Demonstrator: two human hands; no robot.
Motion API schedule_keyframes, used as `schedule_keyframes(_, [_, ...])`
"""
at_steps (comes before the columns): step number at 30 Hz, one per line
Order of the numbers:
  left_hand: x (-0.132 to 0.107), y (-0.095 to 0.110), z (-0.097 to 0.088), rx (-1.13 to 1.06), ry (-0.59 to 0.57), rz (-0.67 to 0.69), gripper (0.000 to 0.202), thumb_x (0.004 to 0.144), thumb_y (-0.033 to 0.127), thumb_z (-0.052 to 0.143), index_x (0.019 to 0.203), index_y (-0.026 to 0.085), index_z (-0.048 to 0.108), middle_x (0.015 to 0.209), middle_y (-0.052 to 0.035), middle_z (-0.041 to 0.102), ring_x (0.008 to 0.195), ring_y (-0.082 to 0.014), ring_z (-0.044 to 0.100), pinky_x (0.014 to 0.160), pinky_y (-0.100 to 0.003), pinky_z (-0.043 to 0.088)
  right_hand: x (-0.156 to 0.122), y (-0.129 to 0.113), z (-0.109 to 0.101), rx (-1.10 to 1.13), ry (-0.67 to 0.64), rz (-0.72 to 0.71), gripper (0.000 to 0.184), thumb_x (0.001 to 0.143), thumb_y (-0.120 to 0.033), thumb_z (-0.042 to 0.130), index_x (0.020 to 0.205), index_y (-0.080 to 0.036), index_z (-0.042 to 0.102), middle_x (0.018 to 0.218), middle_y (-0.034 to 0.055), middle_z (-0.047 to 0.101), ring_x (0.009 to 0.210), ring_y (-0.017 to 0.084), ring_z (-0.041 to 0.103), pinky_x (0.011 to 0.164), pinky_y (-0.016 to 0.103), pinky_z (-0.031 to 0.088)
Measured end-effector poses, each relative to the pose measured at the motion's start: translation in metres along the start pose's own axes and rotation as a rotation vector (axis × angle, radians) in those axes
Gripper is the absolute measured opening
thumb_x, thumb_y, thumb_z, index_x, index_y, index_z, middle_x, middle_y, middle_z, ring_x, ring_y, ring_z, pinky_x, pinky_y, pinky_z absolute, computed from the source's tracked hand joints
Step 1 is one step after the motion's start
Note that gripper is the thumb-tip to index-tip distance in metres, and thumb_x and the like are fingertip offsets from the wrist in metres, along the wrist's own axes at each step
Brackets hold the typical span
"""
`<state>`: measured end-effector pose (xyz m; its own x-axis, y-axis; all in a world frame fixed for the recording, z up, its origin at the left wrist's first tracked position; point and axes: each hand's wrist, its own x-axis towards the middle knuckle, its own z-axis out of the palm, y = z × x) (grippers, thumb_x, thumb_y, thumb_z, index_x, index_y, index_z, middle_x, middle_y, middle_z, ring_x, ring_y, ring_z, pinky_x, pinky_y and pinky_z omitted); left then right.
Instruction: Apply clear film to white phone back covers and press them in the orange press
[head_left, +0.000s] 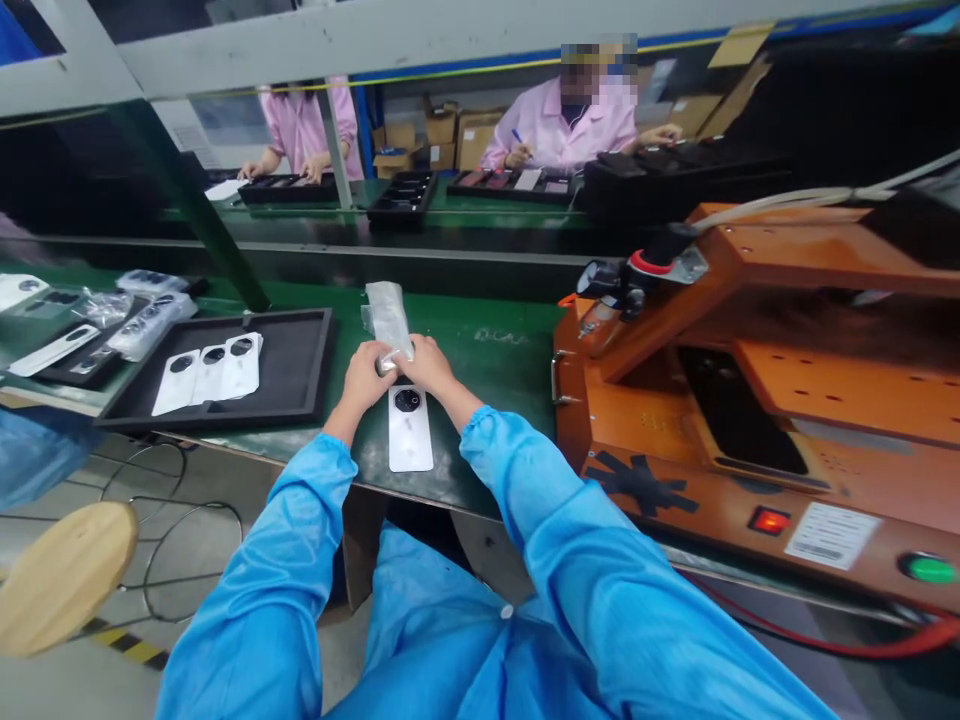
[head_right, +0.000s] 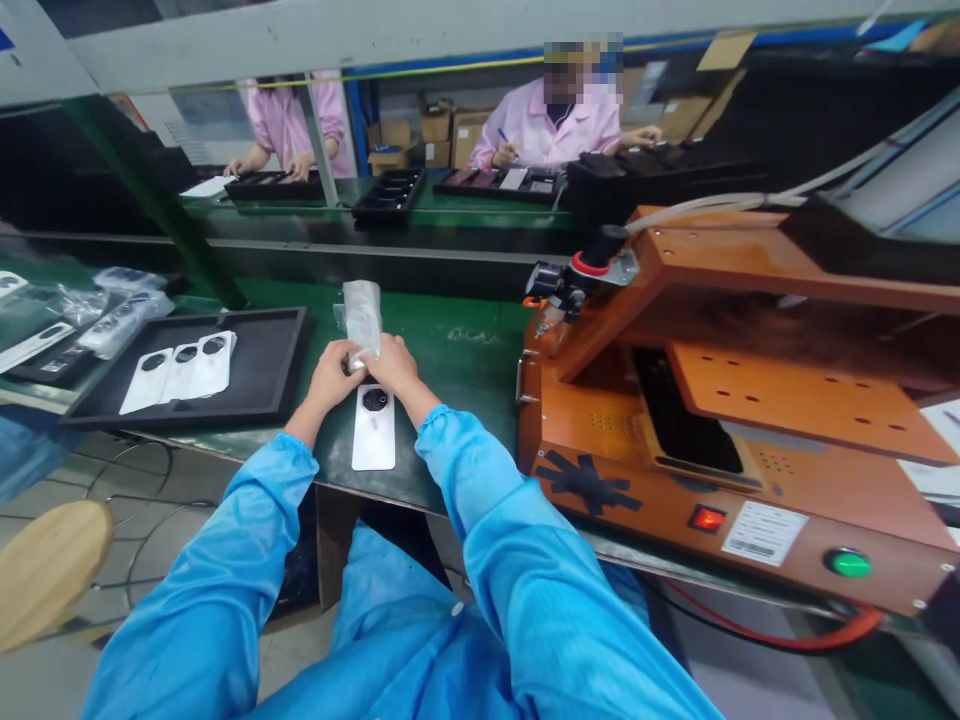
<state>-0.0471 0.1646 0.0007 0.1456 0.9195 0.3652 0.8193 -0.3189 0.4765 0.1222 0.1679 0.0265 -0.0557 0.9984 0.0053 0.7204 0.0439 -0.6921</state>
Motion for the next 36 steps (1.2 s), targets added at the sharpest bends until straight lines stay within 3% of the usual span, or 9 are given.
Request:
schedule_keyframes(3, [0.036, -0.001, -0.005, 0.006, 0.028, -0.06, 0.033, 0.097, 0.016, 0.054, 0.124, 0.02, 0.074, 0.13, -0.0125, 0.07, 0.114, -0.0268, 0.069, 0.104, -0.042, 0.056, 0.006, 0.005, 0.001, -0.041, -0.06, 0.021, 0.059, 0.097, -0.043, 0.072, 0.147, -0.017, 0.056, 0.146, 0.0181, 0.062, 0.13, 0.031, 0.066, 0.108, 0.041, 0.053])
schedule_keyframes(6, [0.078, -0.001, -0.006, 0.042, 0.042, -0.089, 0.048, 0.098, 0.014, 0.054, 0.145, 0.021, 0.064, 0.152, -0.0149, 0.058, 0.136, -0.0324, 0.057, 0.117, -0.048, 0.047, 0.018, 0.008, -0.006, -0.073, -0.115, 0.038, 0.068, 0.09, -0.048, 0.081, 0.146, -0.016, 0.057, 0.145, 0.0181, 0.065, 0.13, 0.031, 0.067, 0.105, 0.037, 0.054])
schedule_keyframes(11, [0.109, -0.002, -0.007, 0.143, -0.077, -0.125, 0.03, 0.1, 0.025, 0.068, 0.129, 0.019, 0.071, 0.137, -0.0136, 0.068, 0.132, -0.0328, 0.059, 0.116, -0.055, 0.047, 0.061, 0.009, -0.025, -0.077, -0.122, 0.086, 0.039, 0.098, -0.048, 0.072, 0.12, -0.017, 0.072, 0.129, 0.0133, 0.076, 0.122, 0.026, 0.071, 0.098, 0.03, 0.055])
schedule_keyframes(15, [0.092, -0.009, -0.006, 0.22, -0.143, -0.13, 0.034, 0.104, 0.044, 0.069, 0.126, 0.018, 0.07, 0.135, -0.0106, 0.068, 0.123, -0.0264, 0.066, 0.11, -0.052, 0.055, 0.104, -0.003, -0.02, -0.03, -0.065, 0.188, 0.05, 0.108, -0.054, 0.054, 0.127, -0.012, 0.071, 0.128, 0.0187, 0.076, 0.116, 0.028, 0.074, 0.092, 0.034, 0.059])
schedule_keyframes(20, [0.072, -0.013, 0.004, 0.218, -0.211, -0.188, 0.025, 0.112, 0.027, 0.046, 0.121, 0.018, 0.068, 0.119, -0.0135, 0.071, 0.112, -0.0264, 0.07, 0.101, -0.042, 0.055, 0.136, -0.023, 0.012, -0.038, -0.09, 0.298, 0.078, 0.094, -0.074, 0.067, 0.133, -0.007, 0.07, 0.136, 0.0261, 0.071, 0.131, 0.039, 0.067, 0.105, 0.044, 0.057])
schedule_keyframes(25, [0.06, -0.007, 0.006, 0.129, -0.227, -0.214, 0.027, 0.111, 0.024, 0.041, 0.114, 0.02, 0.068, 0.117, -0.0147, 0.07, 0.114, -0.0291, 0.069, 0.1, -0.039, 0.053, 0.138, -0.018, 0.024, -0.084, -0.032, 0.359, 0.09, 0.098, -0.075, 0.058, 0.151, -0.003, 0.054, 0.15, 0.0311, 0.058, 0.14, 0.038, 0.061, 0.114, 0.048, 0.052])
schedule_keyframes(29, [0.03, 0.003, 0.007, 0.056, -0.147, -0.259, 0.032, 0.112, 0.036, 0.044, 0.134, 0.021, 0.062, 0.123, -0.0152, 0.069, 0.117, -0.031, 0.069, 0.1, -0.041, 0.055, 0.138, -0.02, 0.01, -0.114, 0.003, 0.292, 0.088, 0.092, -0.067, 0.072, 0.152, -0.006, 0.051, 0.149, 0.0296, 0.058, 0.14, 0.039, 0.06, 0.114, 0.048, 0.052])
schedule_keyframes(32, [0.009, 0.013, 0.016, 0.012, -0.077, -0.283, 0.055, 0.106, 0.054, 0.058, 0.15, 0.021, 0.053, 0.136, -0.0185, 0.065, 0.129, -0.0368, 0.064, 0.106, -0.046, 0.052, 0.145, -0.035, 0.008, -0.204, 0.14, 0.055, 0.077, 0.098, -0.056, 0.07, 0.156, -0.012, 0.046, 0.156, 0.0243, 0.053, 0.146, 0.036, 0.054, 0.119, 0.047, 0.047])
schedule_keyframes(36, [-0.001, 0.022, 0.027, -0.034, -0.012, -0.319, 0.088, 0.093, 0.061, 0.075, 0.161, 0.013, 0.044, 0.143, -0.0238, 0.062, 0.135, -0.0424, 0.059, 0.114, -0.05, 0.047, 0.158, -0.053, 0.022, -0.376, 0.007, -0.014, 0.089, 0.084, -0.055, 0.088, 0.149, -0.004, 0.055, 0.144, 0.0297, 0.061, 0.138, 0.042, 0.061, 0.113, 0.052, 0.052])
